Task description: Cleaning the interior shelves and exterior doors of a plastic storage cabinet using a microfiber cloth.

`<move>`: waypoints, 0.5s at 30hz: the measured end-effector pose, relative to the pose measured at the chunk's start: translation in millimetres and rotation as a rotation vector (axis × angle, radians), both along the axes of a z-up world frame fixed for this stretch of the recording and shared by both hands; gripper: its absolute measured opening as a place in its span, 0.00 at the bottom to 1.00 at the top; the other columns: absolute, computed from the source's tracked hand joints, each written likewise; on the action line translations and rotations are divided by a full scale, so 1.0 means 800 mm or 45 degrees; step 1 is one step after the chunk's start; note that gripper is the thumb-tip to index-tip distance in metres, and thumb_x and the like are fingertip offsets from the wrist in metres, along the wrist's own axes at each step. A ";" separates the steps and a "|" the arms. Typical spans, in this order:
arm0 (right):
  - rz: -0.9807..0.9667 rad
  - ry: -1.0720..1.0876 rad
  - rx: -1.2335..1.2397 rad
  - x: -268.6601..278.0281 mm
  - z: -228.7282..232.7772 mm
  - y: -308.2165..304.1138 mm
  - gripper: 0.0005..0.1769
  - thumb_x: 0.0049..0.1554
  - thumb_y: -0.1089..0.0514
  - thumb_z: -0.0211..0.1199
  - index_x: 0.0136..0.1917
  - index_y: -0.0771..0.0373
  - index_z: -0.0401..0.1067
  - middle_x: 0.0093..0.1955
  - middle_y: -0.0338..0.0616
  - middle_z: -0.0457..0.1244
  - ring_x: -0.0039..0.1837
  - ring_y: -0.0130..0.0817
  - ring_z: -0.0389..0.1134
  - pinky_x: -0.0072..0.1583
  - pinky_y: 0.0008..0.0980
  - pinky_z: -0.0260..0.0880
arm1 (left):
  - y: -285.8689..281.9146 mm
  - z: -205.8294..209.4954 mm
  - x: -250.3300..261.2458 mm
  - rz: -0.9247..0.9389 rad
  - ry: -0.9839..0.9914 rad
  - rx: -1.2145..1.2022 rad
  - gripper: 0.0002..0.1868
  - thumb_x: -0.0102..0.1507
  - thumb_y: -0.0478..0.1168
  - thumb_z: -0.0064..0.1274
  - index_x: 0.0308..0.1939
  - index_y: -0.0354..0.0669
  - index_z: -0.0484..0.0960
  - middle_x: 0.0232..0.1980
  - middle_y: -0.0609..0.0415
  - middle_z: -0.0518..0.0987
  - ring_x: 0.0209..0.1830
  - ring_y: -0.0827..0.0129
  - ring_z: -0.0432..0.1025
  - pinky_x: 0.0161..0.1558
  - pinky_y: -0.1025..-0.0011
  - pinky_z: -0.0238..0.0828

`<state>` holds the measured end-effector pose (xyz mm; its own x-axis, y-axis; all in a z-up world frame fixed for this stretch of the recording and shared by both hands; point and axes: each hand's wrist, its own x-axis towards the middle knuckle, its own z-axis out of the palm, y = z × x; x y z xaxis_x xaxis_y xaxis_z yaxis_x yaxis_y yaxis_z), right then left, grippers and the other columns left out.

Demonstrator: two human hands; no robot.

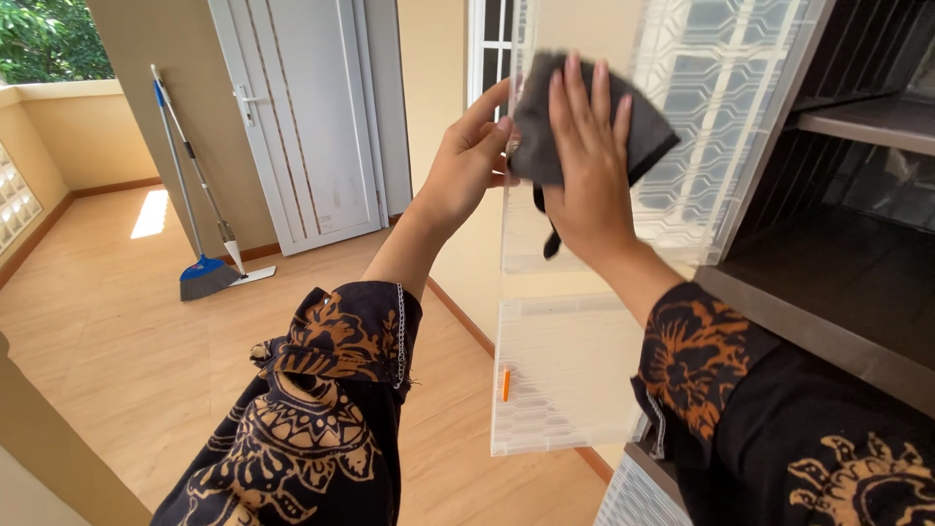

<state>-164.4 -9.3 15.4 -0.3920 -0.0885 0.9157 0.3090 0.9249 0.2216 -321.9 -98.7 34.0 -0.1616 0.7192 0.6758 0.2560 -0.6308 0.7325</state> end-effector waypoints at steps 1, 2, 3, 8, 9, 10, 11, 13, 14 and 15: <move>-0.008 0.001 -0.007 0.012 -0.017 0.001 0.47 0.64 0.66 0.64 0.88 0.60 0.42 0.90 0.49 0.36 0.90 0.55 0.32 0.85 0.65 0.28 | 0.008 -0.006 -0.002 -0.008 0.001 -0.007 0.27 0.73 0.44 0.39 0.78 0.49 0.62 0.44 0.52 0.79 0.38 0.71 0.79 0.44 0.68 0.82; -0.048 -0.058 -0.074 0.025 -0.034 0.000 0.49 0.59 0.67 0.64 0.86 0.61 0.42 0.89 0.50 0.36 0.89 0.56 0.32 0.83 0.65 0.29 | 0.016 -0.012 -0.004 0.069 0.032 0.056 0.26 0.72 0.41 0.43 0.76 0.44 0.63 0.45 0.50 0.80 0.40 0.68 0.78 0.45 0.67 0.80; -0.088 -0.118 -0.141 0.038 -0.051 0.000 0.50 0.54 0.68 0.64 0.84 0.61 0.43 0.88 0.52 0.35 0.87 0.57 0.32 0.81 0.65 0.30 | 0.023 -0.019 -0.006 0.146 0.063 0.120 0.26 0.72 0.38 0.48 0.74 0.40 0.65 0.46 0.47 0.82 0.41 0.66 0.78 0.46 0.66 0.78; -0.301 0.061 -0.393 0.092 -0.085 0.038 0.49 0.57 0.76 0.56 0.87 0.66 0.41 0.89 0.56 0.33 0.88 0.57 0.30 0.83 0.61 0.33 | 0.026 -0.042 0.008 0.411 0.119 0.200 0.23 0.72 0.33 0.43 0.72 0.39 0.67 0.52 0.48 0.84 0.49 0.70 0.81 0.52 0.70 0.80; -0.285 0.133 -0.467 0.102 -0.087 0.043 0.47 0.59 0.76 0.55 0.87 0.66 0.41 0.90 0.55 0.32 0.89 0.56 0.30 0.84 0.59 0.35 | 0.028 -0.047 0.011 0.516 0.139 0.246 0.23 0.72 0.33 0.44 0.72 0.38 0.68 0.51 0.46 0.85 0.50 0.70 0.81 0.53 0.70 0.78; -0.297 0.130 -0.474 0.112 -0.087 0.044 0.47 0.59 0.76 0.55 0.87 0.66 0.41 0.90 0.55 0.32 0.89 0.56 0.30 0.84 0.59 0.35 | 0.027 -0.050 0.021 0.506 0.136 0.238 0.23 0.72 0.33 0.44 0.72 0.38 0.68 0.51 0.46 0.85 0.50 0.70 0.81 0.53 0.70 0.78; -0.203 0.156 -0.476 0.122 -0.087 0.046 0.45 0.58 0.76 0.54 0.85 0.69 0.43 0.88 0.60 0.36 0.87 0.60 0.35 0.82 0.56 0.41 | 0.027 -0.053 0.030 0.637 0.132 0.341 0.26 0.68 0.30 0.44 0.71 0.37 0.67 0.53 0.44 0.82 0.48 0.67 0.79 0.51 0.69 0.78; -0.129 0.183 -0.495 0.139 -0.090 0.049 0.43 0.58 0.77 0.52 0.84 0.72 0.45 0.86 0.64 0.41 0.85 0.63 0.40 0.80 0.53 0.47 | 0.017 -0.064 0.057 0.749 0.129 0.426 0.29 0.64 0.28 0.44 0.71 0.35 0.65 0.55 0.43 0.79 0.46 0.64 0.78 0.48 0.68 0.79; 0.030 0.322 -0.722 0.147 -0.092 0.051 0.33 0.63 0.71 0.54 0.79 0.69 0.54 0.77 0.57 0.54 0.78 0.55 0.54 0.77 0.48 0.56 | 0.008 -0.070 0.075 1.048 0.249 0.596 0.27 0.63 0.28 0.48 0.68 0.35 0.67 0.56 0.41 0.78 0.50 0.58 0.75 0.52 0.63 0.75; 0.191 0.464 -0.944 0.156 -0.094 0.052 0.23 0.67 0.66 0.56 0.75 0.66 0.63 0.69 0.50 0.67 0.72 0.47 0.68 0.73 0.43 0.66 | -0.002 -0.076 0.092 1.337 0.379 0.769 0.26 0.62 0.28 0.52 0.64 0.34 0.69 0.57 0.40 0.76 0.54 0.52 0.72 0.56 0.59 0.72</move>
<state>-39.3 32.6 -59.9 -0.0924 0.5590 0.8240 0.1057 0.8284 -0.5501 -248.0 -100.0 -26.7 -0.2536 -0.1033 0.9618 0.9456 -0.2360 0.2240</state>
